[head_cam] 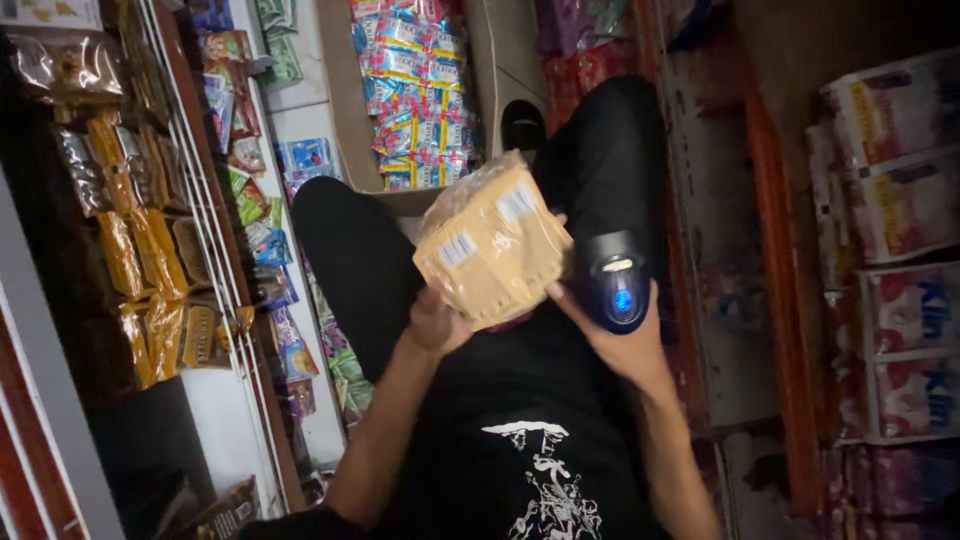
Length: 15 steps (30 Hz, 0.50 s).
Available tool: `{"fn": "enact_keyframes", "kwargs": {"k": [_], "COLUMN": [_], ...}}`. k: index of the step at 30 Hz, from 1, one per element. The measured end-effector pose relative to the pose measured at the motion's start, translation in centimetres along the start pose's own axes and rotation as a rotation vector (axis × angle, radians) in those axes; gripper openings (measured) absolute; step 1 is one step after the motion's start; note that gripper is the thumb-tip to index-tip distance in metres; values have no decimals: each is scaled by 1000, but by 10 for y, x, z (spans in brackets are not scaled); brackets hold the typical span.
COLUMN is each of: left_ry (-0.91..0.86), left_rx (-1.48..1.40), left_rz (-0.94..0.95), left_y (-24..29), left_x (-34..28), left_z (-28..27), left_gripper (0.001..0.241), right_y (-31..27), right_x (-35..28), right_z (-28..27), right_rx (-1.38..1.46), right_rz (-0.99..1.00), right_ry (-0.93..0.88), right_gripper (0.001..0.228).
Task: The person sits on the floor and uses a handheld scanner to scan barcodes on individual detergent packets and bulk boxes before placing items on a shelf.
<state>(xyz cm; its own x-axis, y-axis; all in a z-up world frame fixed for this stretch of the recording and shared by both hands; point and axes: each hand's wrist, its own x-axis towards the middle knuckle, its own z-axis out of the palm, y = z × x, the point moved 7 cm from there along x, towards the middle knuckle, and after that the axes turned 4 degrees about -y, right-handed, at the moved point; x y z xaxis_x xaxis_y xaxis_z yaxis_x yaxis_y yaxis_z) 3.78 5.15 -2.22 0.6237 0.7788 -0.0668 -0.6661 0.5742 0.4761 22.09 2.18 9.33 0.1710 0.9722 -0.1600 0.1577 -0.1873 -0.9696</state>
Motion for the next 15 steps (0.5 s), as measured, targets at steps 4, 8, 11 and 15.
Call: {"fn": "enact_keyframes", "kwargs": {"k": [4, 8, 11, 15], "left_ry": [-25, 102, 131, 194], "left_rx": [-552, -485, -335, -230], "left_rz": [-53, -18, -33, -5], "left_y": [3, 19, 14, 19], "left_x": [-3, -4, -6, 0], "left_z": [-1, -17, -24, -21], "left_gripper": [118, 111, 104, 96], "right_y": [32, 24, 6, 7], "right_x": [-10, -8, -20, -27], "right_z": [-2, -22, -10, -6], "right_rx": [239, -233, -230, -291], "right_rz": [241, 329, 174, 250], "right_ry": [236, 5, -278, -280], "right_gripper": [23, 25, 19, 22]}}
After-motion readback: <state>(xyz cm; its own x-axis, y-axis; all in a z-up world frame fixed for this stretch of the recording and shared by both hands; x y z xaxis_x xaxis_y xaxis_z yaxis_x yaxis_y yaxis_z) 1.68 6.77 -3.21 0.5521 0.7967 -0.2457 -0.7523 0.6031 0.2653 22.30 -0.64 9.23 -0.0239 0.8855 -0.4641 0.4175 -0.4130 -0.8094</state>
